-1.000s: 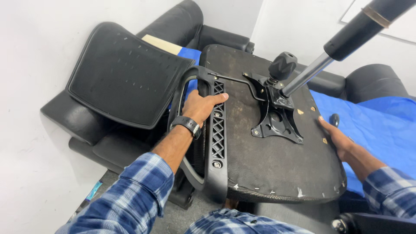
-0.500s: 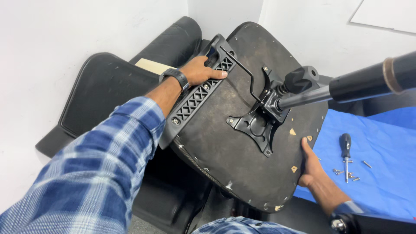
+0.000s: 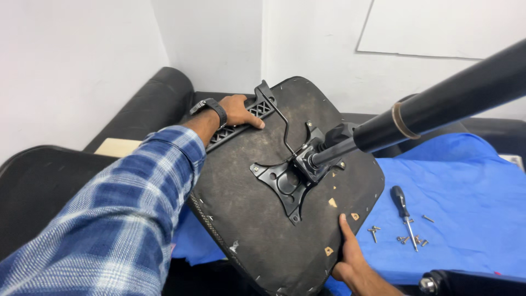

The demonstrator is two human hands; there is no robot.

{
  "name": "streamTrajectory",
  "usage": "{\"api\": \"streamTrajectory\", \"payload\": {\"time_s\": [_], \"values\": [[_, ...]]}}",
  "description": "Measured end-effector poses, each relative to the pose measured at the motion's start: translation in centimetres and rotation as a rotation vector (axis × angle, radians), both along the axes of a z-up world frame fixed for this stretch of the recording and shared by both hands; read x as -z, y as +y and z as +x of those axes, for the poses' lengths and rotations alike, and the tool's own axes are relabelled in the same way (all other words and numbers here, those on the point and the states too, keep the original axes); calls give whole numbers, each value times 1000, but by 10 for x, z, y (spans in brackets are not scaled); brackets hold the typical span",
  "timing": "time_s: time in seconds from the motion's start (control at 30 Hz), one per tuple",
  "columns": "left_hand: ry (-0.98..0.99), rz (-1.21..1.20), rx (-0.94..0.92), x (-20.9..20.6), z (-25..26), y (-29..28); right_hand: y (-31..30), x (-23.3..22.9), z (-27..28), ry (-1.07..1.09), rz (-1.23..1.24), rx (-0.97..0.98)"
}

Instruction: The person assembles a chair by attaching a footrest to the underside of the seat using a screwdriver and screws. They align the footrest, insert screws, and tighten them to secure the part.

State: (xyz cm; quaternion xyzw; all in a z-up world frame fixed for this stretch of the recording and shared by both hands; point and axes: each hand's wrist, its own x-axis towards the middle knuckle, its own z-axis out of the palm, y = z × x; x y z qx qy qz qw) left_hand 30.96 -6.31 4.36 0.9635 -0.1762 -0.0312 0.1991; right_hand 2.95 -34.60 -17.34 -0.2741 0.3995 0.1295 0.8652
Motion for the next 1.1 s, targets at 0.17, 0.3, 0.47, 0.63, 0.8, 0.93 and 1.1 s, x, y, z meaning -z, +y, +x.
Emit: {"api": "streamTrajectory", "payload": {"time_s": [0.17,0.3,0.47,0.63,0.8,0.93,1.1], "values": [[48,56,112,18,67,-9,21,15,4,21,23,55],[87,95,197,27,96,-21,38,25,-8,111,-75,-101],[-11,151,348,32,114,-33,65,43,-12,127,114,-205],[61,155,369,46,113,-34,80,72,-21,230,101,-269],[70,165,402,66,112,-28,91,80,-27,242,121,-443],[47,228,413,70,116,-35,107,59,-25,222,-20,-542],[30,268,384,72,111,-37,105,7,-17,123,-311,-933]]}}
